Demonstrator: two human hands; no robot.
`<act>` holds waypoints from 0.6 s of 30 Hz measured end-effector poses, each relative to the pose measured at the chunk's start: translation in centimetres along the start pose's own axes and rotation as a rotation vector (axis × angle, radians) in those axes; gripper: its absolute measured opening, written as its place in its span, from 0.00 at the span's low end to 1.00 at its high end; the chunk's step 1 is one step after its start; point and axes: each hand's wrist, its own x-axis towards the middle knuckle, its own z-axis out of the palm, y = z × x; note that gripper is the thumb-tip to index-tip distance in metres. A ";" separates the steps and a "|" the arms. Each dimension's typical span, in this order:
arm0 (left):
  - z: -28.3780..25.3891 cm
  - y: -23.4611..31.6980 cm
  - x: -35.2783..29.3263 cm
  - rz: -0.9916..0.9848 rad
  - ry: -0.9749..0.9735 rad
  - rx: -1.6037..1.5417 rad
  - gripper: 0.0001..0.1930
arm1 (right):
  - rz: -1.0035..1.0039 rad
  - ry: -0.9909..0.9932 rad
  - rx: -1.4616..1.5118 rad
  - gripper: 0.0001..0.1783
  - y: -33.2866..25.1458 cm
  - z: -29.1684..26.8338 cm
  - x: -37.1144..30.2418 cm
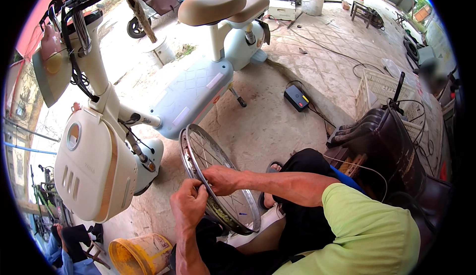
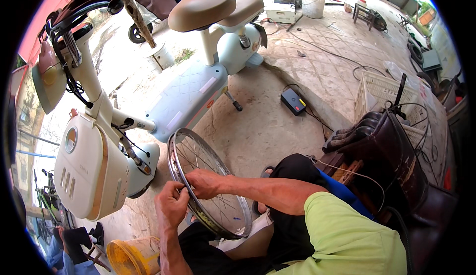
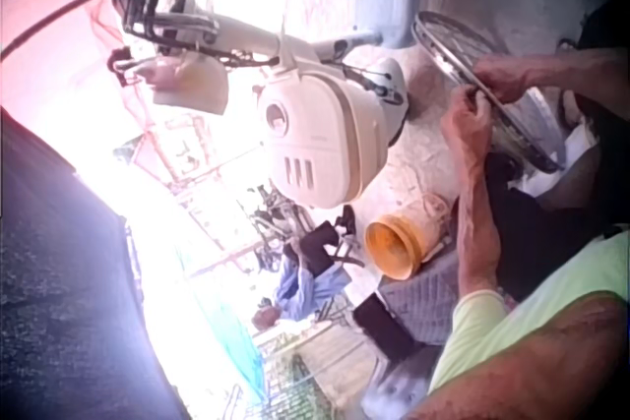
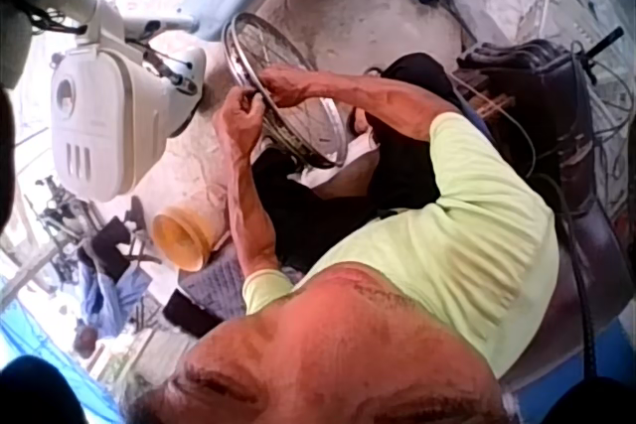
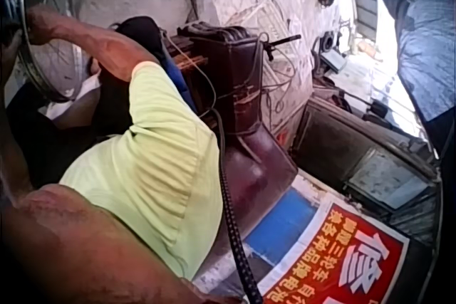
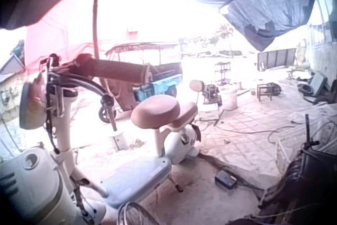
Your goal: The person holds a bicycle wheel and repeatedly rotates it while pressing or adjusting components along the rim with both hands. The wheel is turned over and repositioned several times during the process.
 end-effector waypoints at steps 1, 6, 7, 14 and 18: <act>0.1 0.0 0.0 -0.002 0.005 0.002 0.06 | 0.009 -0.003 -0.004 0.11 0.0 0.0 0.0; -0.1 0.0 0.0 0.000 -0.018 -0.002 0.06 | 0.028 -0.005 -0.010 0.11 -0.2 -0.3 -0.1; -0.1 -0.1 0.0 0.003 -0.029 0.001 0.06 | 0.020 -0.002 -0.007 0.11 -0.2 -0.3 -0.1; -0.2 0.1 0.2 0.013 -0.011 -0.028 0.05 | 0.036 -0.009 0.004 0.14 0.1 -0.2 0.0; -0.1 -0.2 0.2 0.015 -0.021 -0.020 0.05 | 0.020 -0.015 -0.032 0.14 0.3 -0.1 0.0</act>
